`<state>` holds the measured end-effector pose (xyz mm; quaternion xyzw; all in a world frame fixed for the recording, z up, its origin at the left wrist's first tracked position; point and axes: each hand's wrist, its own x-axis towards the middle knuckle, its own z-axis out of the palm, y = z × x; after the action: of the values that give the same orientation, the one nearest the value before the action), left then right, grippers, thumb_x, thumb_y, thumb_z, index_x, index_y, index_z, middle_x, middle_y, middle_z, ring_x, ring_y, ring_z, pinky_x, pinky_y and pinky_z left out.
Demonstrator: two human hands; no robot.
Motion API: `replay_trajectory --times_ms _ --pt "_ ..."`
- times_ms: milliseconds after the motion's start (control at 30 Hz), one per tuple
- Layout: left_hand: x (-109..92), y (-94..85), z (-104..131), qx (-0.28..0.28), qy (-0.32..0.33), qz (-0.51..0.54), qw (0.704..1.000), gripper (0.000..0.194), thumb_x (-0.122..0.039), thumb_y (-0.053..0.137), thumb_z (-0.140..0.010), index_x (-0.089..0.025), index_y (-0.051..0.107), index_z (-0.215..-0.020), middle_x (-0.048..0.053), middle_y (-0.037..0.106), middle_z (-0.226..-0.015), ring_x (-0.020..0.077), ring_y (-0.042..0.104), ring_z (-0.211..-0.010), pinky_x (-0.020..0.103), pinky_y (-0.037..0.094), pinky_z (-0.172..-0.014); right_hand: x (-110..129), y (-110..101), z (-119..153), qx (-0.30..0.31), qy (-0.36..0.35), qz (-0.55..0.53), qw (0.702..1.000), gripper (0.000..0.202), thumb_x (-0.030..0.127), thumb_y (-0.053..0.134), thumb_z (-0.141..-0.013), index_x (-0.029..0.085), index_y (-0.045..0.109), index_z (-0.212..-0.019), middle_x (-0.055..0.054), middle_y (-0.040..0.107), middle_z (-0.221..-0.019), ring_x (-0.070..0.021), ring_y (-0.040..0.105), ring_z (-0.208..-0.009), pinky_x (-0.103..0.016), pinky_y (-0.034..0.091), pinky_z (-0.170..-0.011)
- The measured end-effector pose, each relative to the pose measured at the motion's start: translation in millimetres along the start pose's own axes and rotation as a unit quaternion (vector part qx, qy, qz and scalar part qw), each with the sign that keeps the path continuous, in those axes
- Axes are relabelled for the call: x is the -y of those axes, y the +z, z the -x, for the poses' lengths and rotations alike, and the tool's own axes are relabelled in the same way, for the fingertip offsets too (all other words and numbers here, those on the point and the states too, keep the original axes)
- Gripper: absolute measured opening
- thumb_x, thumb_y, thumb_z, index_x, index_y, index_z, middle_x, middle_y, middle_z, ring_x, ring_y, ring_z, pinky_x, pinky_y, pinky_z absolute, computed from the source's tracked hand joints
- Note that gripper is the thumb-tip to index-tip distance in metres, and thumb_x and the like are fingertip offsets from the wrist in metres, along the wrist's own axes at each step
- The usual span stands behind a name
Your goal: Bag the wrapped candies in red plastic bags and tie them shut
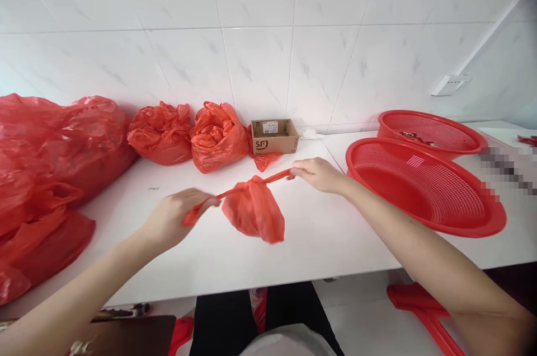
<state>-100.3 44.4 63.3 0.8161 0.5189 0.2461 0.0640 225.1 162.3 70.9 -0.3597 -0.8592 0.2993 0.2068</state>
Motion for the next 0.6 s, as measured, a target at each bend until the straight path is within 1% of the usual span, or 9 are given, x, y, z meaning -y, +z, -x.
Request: replay_trajectory --times_ms 100,167,233,300,400,433,500,567,600 --pt "7 3.1 31 0.075 -0.11 0.05 0.99 0.035 -0.045 0.045 -0.092 -0.027 0.074 -0.083 0.004 0.076 -0.088 0.0225 0.07 -0.076 0.03 0.054 -0.07 -39 5 -1 0.024 0.065 0.004 0.998 0.03 0.035 0.046 -0.093 0.022 0.07 -0.083 -0.003 0.073 -0.095 -0.0203 0.064 -0.091 -0.034 0.045 -0.083" --pt "-1 4.9 32 0.075 -0.16 0.056 0.983 0.039 -0.047 0.04 -0.094 -0.028 0.073 -0.086 0.004 0.075 -0.093 0.0233 0.069 -0.083 0.032 0.054 -0.075 -45 13 -9 0.003 0.067 -0.008 0.998 0.031 0.034 0.042 -0.094 0.021 0.067 -0.082 -0.003 0.073 -0.095 -0.0195 0.064 -0.092 -0.033 0.045 -0.083" --pt "-12 9.2 21 0.027 -0.158 0.046 0.986 0.039 -0.049 0.038 -0.094 -0.027 0.071 -0.097 0.005 0.073 -0.104 0.0244 0.067 -0.096 0.036 0.052 -0.085 -35 22 -20 -0.019 0.046 -0.048 0.998 0.031 0.034 0.04 -0.095 0.02 0.066 -0.084 -0.004 0.072 -0.095 -0.0184 0.064 -0.091 -0.033 0.046 -0.083" --pt "-20 19.9 4 -0.003 -0.126 0.032 0.991 0.04 -0.048 0.039 -0.094 -0.026 0.062 -0.119 0.007 0.065 -0.123 0.025 0.06 -0.112 0.039 0.047 -0.096 -16 29 -31 -0.01 0.006 -0.1 0.995 0.031 0.036 0.041 -0.095 0.019 0.065 -0.088 -0.005 0.071 -0.095 -0.0177 0.064 -0.09 -0.033 0.048 -0.083" --pt "-22 48.2 -18 0.043 -0.085 0.0 0.995 0.056 -0.044 0.052 -0.089 -0.023 0.043 -0.14 0.011 0.048 -0.145 0.0266 0.046 -0.13 0.041 0.041 -0.105 13 38 -44 0.023 -0.056 -0.135 0.989 0.033 0.04 0.042 -0.095 0.018 0.065 -0.088 -0.005 0.069 -0.094 -0.0177 0.063 -0.091 -0.033 0.048 -0.084" --pt "-21 57.9 -24 0.067 -0.075 -0.009 0.995 0.056 -0.041 0.056 -0.087 -0.023 0.045 -0.139 0.012 0.049 -0.144 0.0271 0.047 -0.129 0.041 0.043 -0.103 20 40 -49 0.03 -0.068 -0.131 0.989 0.033 0.041 0.043 -0.095 0.018 0.065 -0.088 -0.005 0.069 -0.093 -0.0177 0.063 -0.091 -0.033 0.047 -0.084" --pt "-15 70.4 -32 0.097 -0.072 -0.022 0.992 0.04 -0.035 0.059 -0.084 -0.023 0.058 -0.122 0.011 0.062 -0.127 0.0274 0.057 -0.116 0.039 0.048 -0.093 28 41 -61 0.031 -0.08 -0.117 0.989 0.028 0.041 0.046 -0.093 0.02 0.065 -0.094 -0.003 0.069 -0.091 -0.0175 0.063 -0.09 -0.033 0.047 -0.084" --pt "-6 68.6 -36 0.097 -0.092 -0.033 0.991 0.021 -0.036 0.055 -0.086 -0.022 0.065 -0.099 0.008 0.07 -0.101 0.0263 0.064 -0.095 0.037 0.05 -0.08 29 38 -79 0.01 -0.084 -0.116 0.99 0.025 0.037 0.05 -0.091 0.022 0.061 -0.108 -0.002 0.07 -0.093 -0.0168 0.064 -0.089 -0.033 0.048 -0.083" --pt "0 62.1 -36 0.09 -0.109 -0.041 0.989 0.022 -0.039 0.052 -0.088 -0.022 0.065 -0.09 0.007 0.07 -0.092 0.0255 0.064 -0.086 0.036 0.05 -0.075 29 36 -91 -0.006 -0.082 -0.121 0.989 0.028 0.035 0.051 -0.091 0.022 0.057 -0.115 -0.002 0.071 -0.094 -0.0162 0.065 -0.088 -0.032 0.048 -0.082"
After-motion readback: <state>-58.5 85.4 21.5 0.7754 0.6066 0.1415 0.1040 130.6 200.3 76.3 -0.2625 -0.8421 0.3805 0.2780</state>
